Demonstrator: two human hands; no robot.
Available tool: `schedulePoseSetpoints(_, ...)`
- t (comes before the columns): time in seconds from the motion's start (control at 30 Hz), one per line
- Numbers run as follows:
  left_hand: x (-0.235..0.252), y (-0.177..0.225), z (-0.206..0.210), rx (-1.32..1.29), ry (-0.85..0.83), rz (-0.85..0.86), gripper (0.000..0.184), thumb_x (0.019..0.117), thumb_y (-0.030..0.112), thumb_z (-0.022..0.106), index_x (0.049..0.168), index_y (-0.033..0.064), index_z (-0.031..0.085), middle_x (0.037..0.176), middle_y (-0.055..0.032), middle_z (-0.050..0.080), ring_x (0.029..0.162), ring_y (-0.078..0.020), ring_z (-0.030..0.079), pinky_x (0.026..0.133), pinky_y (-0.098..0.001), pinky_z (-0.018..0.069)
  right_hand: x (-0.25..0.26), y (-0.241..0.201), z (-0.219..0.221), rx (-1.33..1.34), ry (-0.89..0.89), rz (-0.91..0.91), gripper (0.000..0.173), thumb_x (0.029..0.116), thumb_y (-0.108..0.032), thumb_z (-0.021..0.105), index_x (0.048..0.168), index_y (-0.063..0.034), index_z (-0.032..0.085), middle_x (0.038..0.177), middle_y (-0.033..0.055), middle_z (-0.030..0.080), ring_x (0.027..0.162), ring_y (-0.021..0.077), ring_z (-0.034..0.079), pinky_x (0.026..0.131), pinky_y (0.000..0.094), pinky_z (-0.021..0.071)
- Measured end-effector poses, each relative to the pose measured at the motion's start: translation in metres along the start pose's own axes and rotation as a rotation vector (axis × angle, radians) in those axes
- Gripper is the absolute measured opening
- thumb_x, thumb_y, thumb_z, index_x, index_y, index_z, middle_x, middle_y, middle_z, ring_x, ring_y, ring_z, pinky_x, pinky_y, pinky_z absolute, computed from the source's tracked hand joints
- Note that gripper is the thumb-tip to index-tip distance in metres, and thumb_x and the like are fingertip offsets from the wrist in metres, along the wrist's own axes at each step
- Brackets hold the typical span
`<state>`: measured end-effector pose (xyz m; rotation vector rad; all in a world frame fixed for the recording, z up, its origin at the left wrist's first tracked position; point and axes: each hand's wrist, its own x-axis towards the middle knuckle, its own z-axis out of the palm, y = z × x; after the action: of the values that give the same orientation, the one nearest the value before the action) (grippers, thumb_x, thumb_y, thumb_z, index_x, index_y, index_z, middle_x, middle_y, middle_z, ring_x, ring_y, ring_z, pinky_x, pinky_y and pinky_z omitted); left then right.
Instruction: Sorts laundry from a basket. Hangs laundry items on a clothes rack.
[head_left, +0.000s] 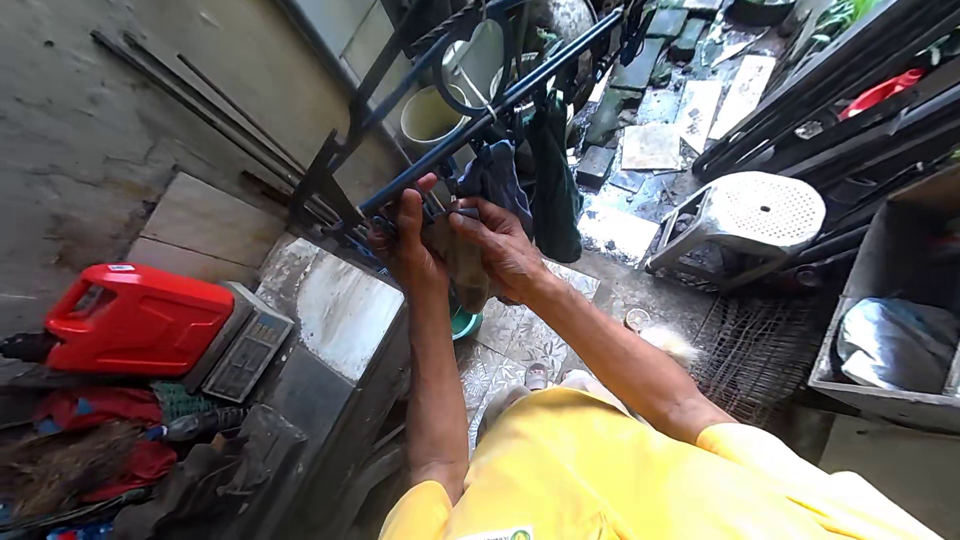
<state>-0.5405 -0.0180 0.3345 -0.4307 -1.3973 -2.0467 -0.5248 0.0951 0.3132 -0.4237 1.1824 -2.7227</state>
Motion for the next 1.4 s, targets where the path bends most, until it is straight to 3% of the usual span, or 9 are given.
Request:
schedulePoseSetpoints(0.2, 0.001, -0.002, 0.000, -0.011, -0.009, -0.026, 0.016, 0.1007, 0.018, 0.063, 0.106, 0.0043, 0.070, 0.105, -0.0114, 0.076, 0.103, -0.0215, 0.073, 0.094, -0.0375, 0.0586, 0.005, 0.002, 0.000, 0.053, -0.008, -0.012, 0.018, 0.1032, -0.010, 0.055, 0.118, -0.0028, 0.061, 0.102, 0.0042, 0.067, 0.093, 0.0103, 0.065, 0.086, 0.0317, 0.0566)
schedulePoseSetpoints(0.5, 0.002, -0.006, 0.002, 0.010, -0.032, 0.022, 0.014, 0.0997, 0.014, 0.065, 0.106, 0.0036, 0.072, 0.106, -0.0129, 0.076, 0.105, -0.0235, 0.073, 0.096, -0.0400, 0.0583, 0.009, -0.010, 0.004, 0.324, 0.008, 0.206, 0.017, 0.1067, -0.011, 0.049, 0.121, -0.0091, 0.056, 0.103, 0.0059, 0.068, 0.096, 0.0148, 0.068, 0.089, 0.0365, 0.0575)
schedulePoseSetpoints(0.73, -0.005, -0.018, -0.011, 0.065, -0.060, 0.086, 0.028, 0.0939, 0.023, 0.075, 0.115, 0.0056, 0.070, 0.115, -0.0102, 0.074, 0.112, -0.0226, 0.069, 0.101, -0.0401, 0.0557, 0.012, -0.005, -0.005, 0.280, -0.084, 0.177, 0.017, 0.1073, -0.014, 0.048, 0.121, -0.0101, 0.056, 0.106, 0.0062, 0.067, 0.099, 0.0152, 0.067, 0.091, 0.0379, 0.0563)
schedulePoseSetpoints(0.87, -0.010, -0.018, -0.020, 0.073, -0.182, 0.087, 0.053, 0.0904, 0.024, 0.079, 0.134, 0.0033, 0.059, 0.135, -0.0092, 0.065, 0.128, -0.0229, 0.061, 0.110, -0.0409, 0.0494, 0.009, 0.004, -0.016, 0.206, -0.112, 0.100, 0.023, 0.1037, -0.010, 0.055, 0.126, -0.0057, 0.057, 0.109, 0.0074, 0.068, 0.098, 0.0136, 0.066, 0.089, 0.0345, 0.0571)
schedulePoseSetpoints(1.03, -0.032, -0.026, -0.034, 0.079, -0.243, -0.033, 0.074, 0.0853, 0.021, 0.084, 0.142, -0.0016, 0.043, 0.147, -0.0154, 0.054, 0.136, -0.0282, 0.053, 0.113, -0.0437, 0.0469, -0.002, 0.016, -0.030, 0.116, -0.051, -0.028, 0.034, 0.0947, 0.000, 0.066, 0.128, 0.0028, 0.058, 0.114, 0.0115, 0.069, 0.102, 0.0132, 0.067, 0.092, 0.0317, 0.0569)
schedulePoseSetpoints(1.13, -0.053, -0.036, -0.051, 0.195, -0.190, -0.130, 0.080, 0.0810, 0.025, 0.088, 0.142, 0.0052, 0.040, 0.139, -0.0048, 0.058, 0.124, -0.0166, 0.058, 0.108, -0.0366, 0.0496, -0.013, 0.022, -0.041, -0.027, 0.028, -0.092, 0.037, 0.0924, -0.001, 0.069, 0.128, 0.0062, 0.059, 0.114, 0.0159, 0.071, 0.103, 0.0175, 0.069, 0.093, 0.0355, 0.0579)
schedulePoseSetpoints(1.23, -0.074, -0.052, -0.090, 0.259, -0.275, -0.293, 0.100, 0.0833, 0.027, 0.085, 0.159, 0.0088, 0.022, 0.153, -0.0049, 0.048, 0.136, -0.0191, 0.053, 0.113, -0.0393, 0.0474, -0.030, 0.025, -0.055, -0.239, 0.123, -0.188, 0.037, 0.0928, -0.001, 0.069, 0.127, 0.0088, 0.060, 0.119, 0.0178, 0.070, 0.107, 0.0207, 0.069, 0.097, 0.0376, 0.0581)
schedulePoseSetpoints(1.33, -0.096, -0.085, -0.131, 0.293, -0.370, -0.423, 0.085, 0.0921, 0.030, 0.075, 0.157, 0.0059, 0.026, 0.154, -0.0092, 0.048, 0.135, -0.0213, 0.054, 0.110, -0.0404, 0.0503, -0.063, 0.033, -0.085, -0.533, 0.226, -0.278, 0.033, 0.0939, -0.004, 0.070, 0.124, 0.0090, 0.065, 0.121, 0.0180, 0.070, 0.110, 0.0218, 0.069, 0.099, 0.0389, 0.0569)
schedulePoseSetpoints(1.4, -0.120, -0.113, -0.159, 0.377, -0.414, -0.605, 0.069, 0.0948, 0.018, 0.069, 0.152, -0.0027, 0.036, 0.146, -0.0160, 0.054, 0.126, -0.0208, 0.060, 0.104, -0.0383, 0.0532, -0.100, 0.047, -0.114, -0.766, 0.354, -0.237, 0.030, 0.0959, -0.012, 0.070, 0.121, 0.0044, 0.069, 0.121, 0.0146, 0.072, 0.112, 0.0210, 0.069, 0.100, 0.0398, 0.0561)
